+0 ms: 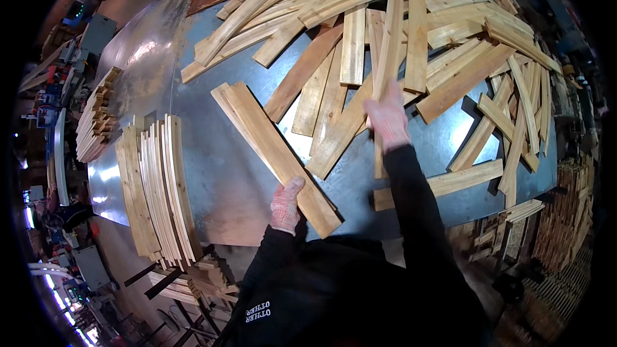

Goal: The person repeatedly picks up thin wooden planks from a large pile on a metal table and stacks them into a neat pile. The person uses both hands to gather and align the planks, working continuously to organize the scattered pieces.

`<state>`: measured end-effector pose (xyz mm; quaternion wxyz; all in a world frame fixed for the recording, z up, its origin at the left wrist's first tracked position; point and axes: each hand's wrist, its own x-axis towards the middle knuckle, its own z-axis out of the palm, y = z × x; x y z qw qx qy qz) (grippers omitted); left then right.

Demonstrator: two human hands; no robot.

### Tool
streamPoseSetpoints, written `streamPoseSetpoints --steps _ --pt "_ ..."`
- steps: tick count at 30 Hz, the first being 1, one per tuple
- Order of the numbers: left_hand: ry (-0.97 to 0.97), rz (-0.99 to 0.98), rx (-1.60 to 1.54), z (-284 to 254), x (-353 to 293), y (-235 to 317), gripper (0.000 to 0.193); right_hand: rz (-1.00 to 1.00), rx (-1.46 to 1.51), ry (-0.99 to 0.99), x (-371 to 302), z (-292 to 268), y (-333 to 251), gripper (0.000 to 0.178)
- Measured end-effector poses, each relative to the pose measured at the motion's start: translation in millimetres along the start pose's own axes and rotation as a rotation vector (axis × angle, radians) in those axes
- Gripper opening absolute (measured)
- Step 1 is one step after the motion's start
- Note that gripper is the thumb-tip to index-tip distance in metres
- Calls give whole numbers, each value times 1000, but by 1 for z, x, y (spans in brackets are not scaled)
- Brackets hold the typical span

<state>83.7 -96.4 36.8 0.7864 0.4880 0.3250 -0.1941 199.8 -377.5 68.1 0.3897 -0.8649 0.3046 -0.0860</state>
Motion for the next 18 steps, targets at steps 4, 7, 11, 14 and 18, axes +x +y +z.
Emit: streamPoseSetpoints --steps 4,7,11,14,18 --pt "16 19 163 -29 16 11 41 -76 528 -274 -155 2 -9 87" --pt "1 48 373 -30 21 19 58 -460 46 -333 -236 19 10 78" --pt "-139 -13 97 -42 15 19 59 -586 -191 -740 -225 19 -18 54" --pt "-67 -96 203 -50 28 17 54 -930 -155 -792 -136 32 -38 42" --pt "-51 -50 108 -48 8 56 47 -1292 -432 19 106 59 -71 45"
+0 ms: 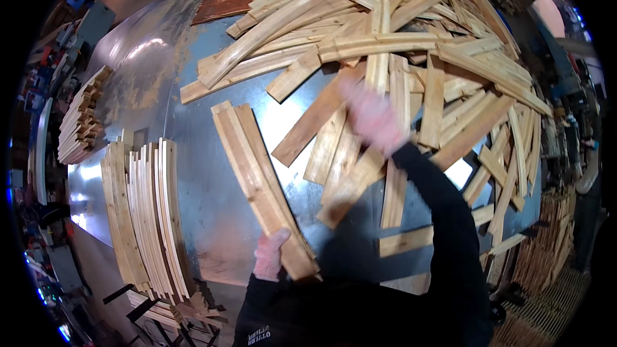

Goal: The person repeatedly picks up thin wooden planks from a large pile on a metal table and stacks them into a neat pile. The person uses both hands to gather and align the planks, working continuously to organize the scattered pieces.

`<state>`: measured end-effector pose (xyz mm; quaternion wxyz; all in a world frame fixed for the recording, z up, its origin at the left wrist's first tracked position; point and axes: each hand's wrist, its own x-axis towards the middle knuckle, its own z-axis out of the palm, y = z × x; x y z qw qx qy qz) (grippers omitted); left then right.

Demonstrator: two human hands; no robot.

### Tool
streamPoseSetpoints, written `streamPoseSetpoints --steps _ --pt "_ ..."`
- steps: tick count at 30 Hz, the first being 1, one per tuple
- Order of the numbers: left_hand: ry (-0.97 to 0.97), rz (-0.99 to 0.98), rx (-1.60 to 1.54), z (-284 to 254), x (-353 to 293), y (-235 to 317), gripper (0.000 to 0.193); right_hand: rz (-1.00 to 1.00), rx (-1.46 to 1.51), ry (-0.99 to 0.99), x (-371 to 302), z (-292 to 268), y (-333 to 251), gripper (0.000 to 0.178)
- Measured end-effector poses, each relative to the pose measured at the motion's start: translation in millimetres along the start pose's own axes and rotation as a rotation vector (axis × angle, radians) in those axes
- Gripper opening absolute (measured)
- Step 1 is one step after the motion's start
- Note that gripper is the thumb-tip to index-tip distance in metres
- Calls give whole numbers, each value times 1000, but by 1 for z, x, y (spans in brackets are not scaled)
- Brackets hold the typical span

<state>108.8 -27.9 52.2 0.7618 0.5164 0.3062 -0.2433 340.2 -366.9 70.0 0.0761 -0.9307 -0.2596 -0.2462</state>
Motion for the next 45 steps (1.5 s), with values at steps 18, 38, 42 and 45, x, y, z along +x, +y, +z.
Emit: streamPoseSetpoints --steps 18,38,42,45 --pt "885 88 1152 -39 -9 36 93 118 312 -1065 140 -7 -74 61" --pt "768 260 1239 -60 -21 6 114 421 -320 -824 64 -16 99 81" --pt "770 277 1262 -61 -17 2 115 747 -174 -472 117 -11 111 72" --pt "739 378 1266 -70 -15 -6 115 957 -234 -527 116 30 126 100"
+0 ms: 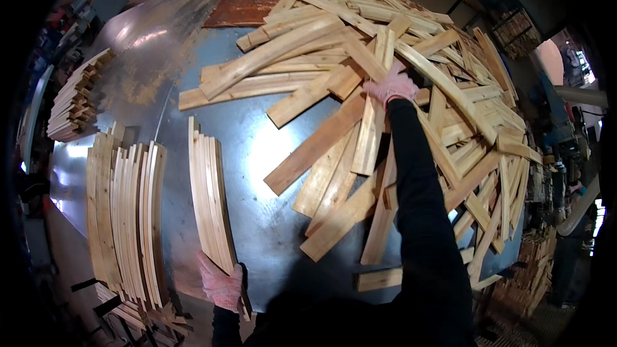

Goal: The person repeatedly picks up thin wooden planks from a large pile on a metal table and stacks them into a neat pile. The person uses both hands to gather and align the planks, working continuously to organize the scattered pieces.

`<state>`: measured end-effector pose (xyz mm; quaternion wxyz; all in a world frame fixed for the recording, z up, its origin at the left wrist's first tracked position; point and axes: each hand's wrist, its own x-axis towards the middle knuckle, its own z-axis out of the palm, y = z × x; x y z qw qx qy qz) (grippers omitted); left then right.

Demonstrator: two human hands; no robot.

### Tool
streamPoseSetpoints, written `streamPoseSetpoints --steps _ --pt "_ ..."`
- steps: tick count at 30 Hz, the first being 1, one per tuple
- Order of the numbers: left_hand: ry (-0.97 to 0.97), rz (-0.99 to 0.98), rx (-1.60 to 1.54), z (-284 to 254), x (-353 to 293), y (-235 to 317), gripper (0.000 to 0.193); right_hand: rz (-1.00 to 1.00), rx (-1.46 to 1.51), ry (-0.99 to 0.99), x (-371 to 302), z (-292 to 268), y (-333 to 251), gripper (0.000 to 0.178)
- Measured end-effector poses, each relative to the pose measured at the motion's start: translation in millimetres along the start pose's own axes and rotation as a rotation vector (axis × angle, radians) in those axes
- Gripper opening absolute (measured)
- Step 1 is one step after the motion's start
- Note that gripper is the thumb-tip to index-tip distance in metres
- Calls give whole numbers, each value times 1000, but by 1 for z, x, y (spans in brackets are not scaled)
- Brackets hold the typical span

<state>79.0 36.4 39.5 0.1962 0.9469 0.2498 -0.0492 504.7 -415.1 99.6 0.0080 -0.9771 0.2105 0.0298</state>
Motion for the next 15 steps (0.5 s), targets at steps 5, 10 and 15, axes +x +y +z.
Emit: streamPoseSetpoints --steps 5,10,15 --pt "-16 -118 102 0 1 16 119 40 108 -112 10 17 -6 105" --pt "-17 -128 121 0 1 18 115 -220 551 55 19 -10 14 109" --pt "34 -72 59 -6 2 14 110 -527 1182 -132 -37 -147 -16 96"
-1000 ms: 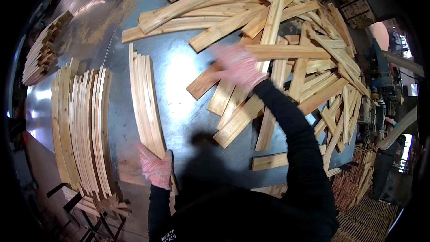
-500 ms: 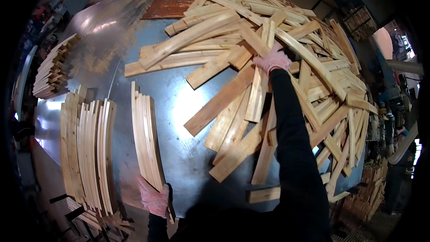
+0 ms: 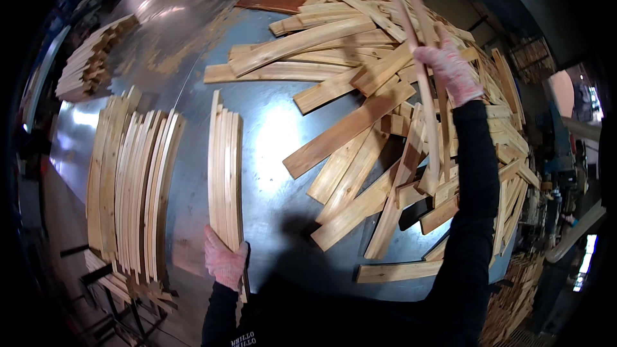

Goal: The person repeatedly picks up thin wooden planks from a large pile on a metal table and stacks them into a neat pile. The person uses both hands to gather and align the planks, working continuously to organize the scattered pieces.

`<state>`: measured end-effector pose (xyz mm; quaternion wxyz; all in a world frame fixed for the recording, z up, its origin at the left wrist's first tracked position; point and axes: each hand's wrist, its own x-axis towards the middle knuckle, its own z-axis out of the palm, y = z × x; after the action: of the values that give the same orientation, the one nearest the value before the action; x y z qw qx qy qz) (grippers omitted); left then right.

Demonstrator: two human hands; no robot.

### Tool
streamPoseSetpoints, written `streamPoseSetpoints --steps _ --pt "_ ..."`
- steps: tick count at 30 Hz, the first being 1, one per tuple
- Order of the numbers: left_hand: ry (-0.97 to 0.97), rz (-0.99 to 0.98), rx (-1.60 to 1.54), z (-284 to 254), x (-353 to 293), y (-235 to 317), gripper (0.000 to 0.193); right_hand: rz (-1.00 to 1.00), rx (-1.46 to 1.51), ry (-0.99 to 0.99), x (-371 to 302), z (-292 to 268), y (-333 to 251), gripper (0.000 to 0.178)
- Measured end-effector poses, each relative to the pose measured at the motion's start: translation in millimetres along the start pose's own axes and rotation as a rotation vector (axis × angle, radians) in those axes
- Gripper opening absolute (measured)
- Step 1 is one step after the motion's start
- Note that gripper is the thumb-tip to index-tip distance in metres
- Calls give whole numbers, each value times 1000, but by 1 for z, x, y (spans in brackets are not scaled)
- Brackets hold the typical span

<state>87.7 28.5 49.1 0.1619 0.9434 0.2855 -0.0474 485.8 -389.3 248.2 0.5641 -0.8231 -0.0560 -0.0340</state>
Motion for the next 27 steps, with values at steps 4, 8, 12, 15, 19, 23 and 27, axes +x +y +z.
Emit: streamPoseSetpoints --steps 4,8,12,15,19,23,27 --pt "-162 -55 -208 -33 16 4 104 173 218 -251 -7 10 -24 51" --pt "-181 14 -396 -64 51 1 96 365 762 -561 -65 125 5 50" --pt "-245 6 -147 -65 89 -12 100 515 1031 -634 -133 252 60 58" --pt "-299 8 -52 -70 96 -23 108 685 986 -556 -186 331 94 55" --pt "-375 38 -251 -53 85 -39 124 762 911 -286 -234 397 92 57" --pt "-257 138 -2 -37 59 -18 129 545 118 -96 -239 406 92 88" --pt "-294 128 132 -39 47 2 120 517 -204 -181 -224 383 121 86"
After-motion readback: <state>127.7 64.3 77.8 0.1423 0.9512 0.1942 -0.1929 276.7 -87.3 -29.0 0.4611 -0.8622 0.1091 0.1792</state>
